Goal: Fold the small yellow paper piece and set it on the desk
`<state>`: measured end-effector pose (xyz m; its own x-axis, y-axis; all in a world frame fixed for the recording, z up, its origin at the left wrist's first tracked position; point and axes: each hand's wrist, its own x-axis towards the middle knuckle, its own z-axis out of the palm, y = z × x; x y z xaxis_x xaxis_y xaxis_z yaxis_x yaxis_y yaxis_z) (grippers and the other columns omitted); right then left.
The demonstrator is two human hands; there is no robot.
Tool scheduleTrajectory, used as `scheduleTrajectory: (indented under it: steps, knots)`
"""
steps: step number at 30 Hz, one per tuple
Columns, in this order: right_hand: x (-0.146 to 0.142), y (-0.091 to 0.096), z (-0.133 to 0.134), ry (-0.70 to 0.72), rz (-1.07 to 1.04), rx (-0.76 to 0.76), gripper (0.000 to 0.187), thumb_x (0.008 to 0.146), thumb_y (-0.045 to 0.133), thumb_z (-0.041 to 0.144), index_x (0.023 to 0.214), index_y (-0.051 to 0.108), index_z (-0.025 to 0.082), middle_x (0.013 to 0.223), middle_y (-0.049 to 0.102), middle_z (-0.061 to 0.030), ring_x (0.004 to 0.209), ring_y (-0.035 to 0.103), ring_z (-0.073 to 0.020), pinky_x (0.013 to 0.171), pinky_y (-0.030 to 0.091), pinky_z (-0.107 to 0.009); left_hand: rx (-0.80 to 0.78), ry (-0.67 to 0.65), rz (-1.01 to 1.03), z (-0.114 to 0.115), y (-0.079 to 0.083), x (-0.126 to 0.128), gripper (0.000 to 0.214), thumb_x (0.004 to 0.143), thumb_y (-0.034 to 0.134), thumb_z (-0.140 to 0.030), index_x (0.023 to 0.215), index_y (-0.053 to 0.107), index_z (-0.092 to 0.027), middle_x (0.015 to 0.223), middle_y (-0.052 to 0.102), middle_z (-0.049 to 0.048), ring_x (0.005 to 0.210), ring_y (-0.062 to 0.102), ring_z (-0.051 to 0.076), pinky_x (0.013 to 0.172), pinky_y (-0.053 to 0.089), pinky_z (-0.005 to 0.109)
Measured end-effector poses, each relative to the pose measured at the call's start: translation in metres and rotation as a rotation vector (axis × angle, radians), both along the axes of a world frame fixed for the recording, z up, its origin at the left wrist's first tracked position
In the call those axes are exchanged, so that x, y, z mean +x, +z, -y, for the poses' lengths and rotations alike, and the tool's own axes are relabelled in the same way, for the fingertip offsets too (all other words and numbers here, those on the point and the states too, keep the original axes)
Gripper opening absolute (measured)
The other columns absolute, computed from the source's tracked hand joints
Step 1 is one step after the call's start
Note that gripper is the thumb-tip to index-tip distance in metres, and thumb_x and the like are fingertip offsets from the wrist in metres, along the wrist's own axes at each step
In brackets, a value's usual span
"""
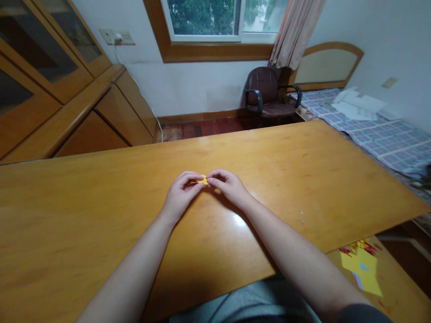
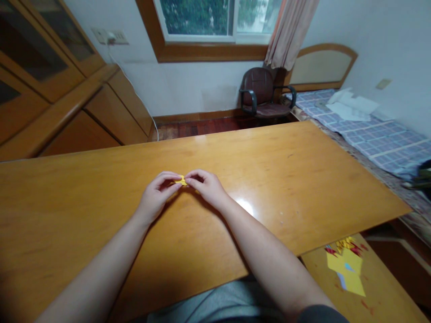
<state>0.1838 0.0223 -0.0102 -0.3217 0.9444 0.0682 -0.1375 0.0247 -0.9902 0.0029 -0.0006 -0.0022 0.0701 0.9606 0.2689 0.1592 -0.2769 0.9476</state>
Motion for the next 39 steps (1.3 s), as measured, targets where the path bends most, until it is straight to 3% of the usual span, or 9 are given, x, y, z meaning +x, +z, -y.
scheduleTrajectory:
  steps: [7, 20, 28, 35, 39]
  knots:
    - [0.002, 0.000, -0.002, -0.014, 0.027, 0.024, 0.015, 0.080, 0.068, 0.030, 0.087, 0.068, 0.018, 0.078, 0.066, 0.0012, 0.072, 0.059, -0.0120, 0.071, 0.045, -0.025, -0.013, -0.049, 0.015, -0.001, -0.005, -0.003, 0.020, 0.077, 0.075, -0.030, 0.095, 0.071, -0.022, 0.103, 0.062, 0.0048, 0.100, 0.062, 0.018, 0.090, 0.054, 0.033]
    - [0.005, 0.003, 0.000, -0.048, 0.141, 0.187, 0.017, 0.083, 0.068, 0.033, 0.091, 0.070, 0.018, 0.089, 0.069, -0.0025, 0.083, 0.063, -0.0147, 0.079, 0.049, -0.028, -0.006, 0.043, -0.015, 0.000, 0.001, 0.001, 0.018, 0.077, 0.075, -0.034, 0.088, 0.072, -0.020, 0.096, 0.065, 0.0041, 0.093, 0.063, 0.018, 0.086, 0.054, 0.033]
    - [0.005, 0.010, 0.002, -0.094, 0.258, 0.440, 0.008, 0.085, 0.068, 0.027, 0.086, 0.072, 0.020, 0.088, 0.069, -0.0040, 0.084, 0.064, -0.0156, 0.080, 0.049, -0.029, 0.012, 0.076, -0.034, 0.000, 0.002, 0.002, 0.016, 0.078, 0.074, -0.033, 0.087, 0.071, -0.020, 0.094, 0.066, 0.0043, 0.093, 0.063, 0.018, 0.087, 0.052, 0.032]
    - [0.005, 0.011, 0.004, -0.089, 0.295, 0.534, 0.008, 0.088, 0.066, 0.027, 0.088, 0.072, 0.021, 0.090, 0.068, -0.0053, 0.087, 0.063, -0.0169, 0.081, 0.049, -0.032, -0.025, 0.068, 0.017, 0.001, 0.000, 0.002, 0.019, 0.078, 0.073, -0.036, 0.088, 0.072, -0.020, 0.095, 0.067, 0.0052, 0.095, 0.064, 0.020, 0.088, 0.052, 0.033]
    - [0.006, 0.010, 0.003, -0.085, 0.306, 0.577, 0.008, 0.089, 0.065, 0.024, 0.087, 0.071, 0.020, 0.088, 0.067, -0.0052, 0.086, 0.062, -0.0166, 0.081, 0.049, -0.031, -0.154, 0.056, 0.182, 0.000, -0.008, 0.001, 0.026, 0.083, 0.067, -0.042, 0.092, 0.071, -0.018, 0.093, 0.069, 0.0060, 0.087, 0.067, 0.020, 0.083, 0.054, 0.034]
